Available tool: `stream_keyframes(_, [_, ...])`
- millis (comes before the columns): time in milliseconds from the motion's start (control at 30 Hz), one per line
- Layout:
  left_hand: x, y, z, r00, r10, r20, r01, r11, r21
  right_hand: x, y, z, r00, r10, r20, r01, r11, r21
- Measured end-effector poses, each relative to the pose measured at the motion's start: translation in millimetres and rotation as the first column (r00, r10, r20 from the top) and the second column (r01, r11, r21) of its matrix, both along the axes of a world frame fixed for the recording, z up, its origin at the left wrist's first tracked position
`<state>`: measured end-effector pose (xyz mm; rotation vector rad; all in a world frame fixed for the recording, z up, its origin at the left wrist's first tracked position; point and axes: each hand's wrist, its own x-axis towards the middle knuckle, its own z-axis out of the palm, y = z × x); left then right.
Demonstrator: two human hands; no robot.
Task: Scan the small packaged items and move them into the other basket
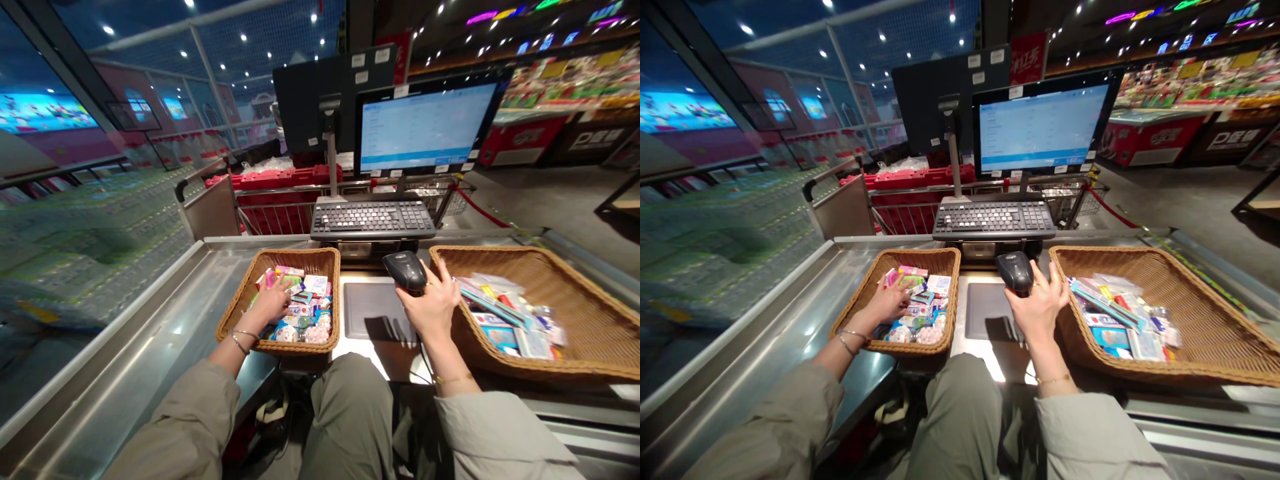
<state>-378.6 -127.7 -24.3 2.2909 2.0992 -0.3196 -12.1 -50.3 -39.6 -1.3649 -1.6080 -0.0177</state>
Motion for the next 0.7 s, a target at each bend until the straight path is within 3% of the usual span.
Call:
stream_keyframes(400, [-4.7,11.1,-2.0,0.999,-0.007,0.034,0.006,1.0,0.022,5.5,-1.2,-1.4,1.0,-0.025,-0.016,0.025,1.0,-0.001])
stream_keyframes(700, [-1.2,39.0,4.1,0.998,0.056,-0.008,-0.054,0.99,0.133,6.7,-1.7,-1.5,1.0,-0.02,-0.012,0.02,1.0,-0.012])
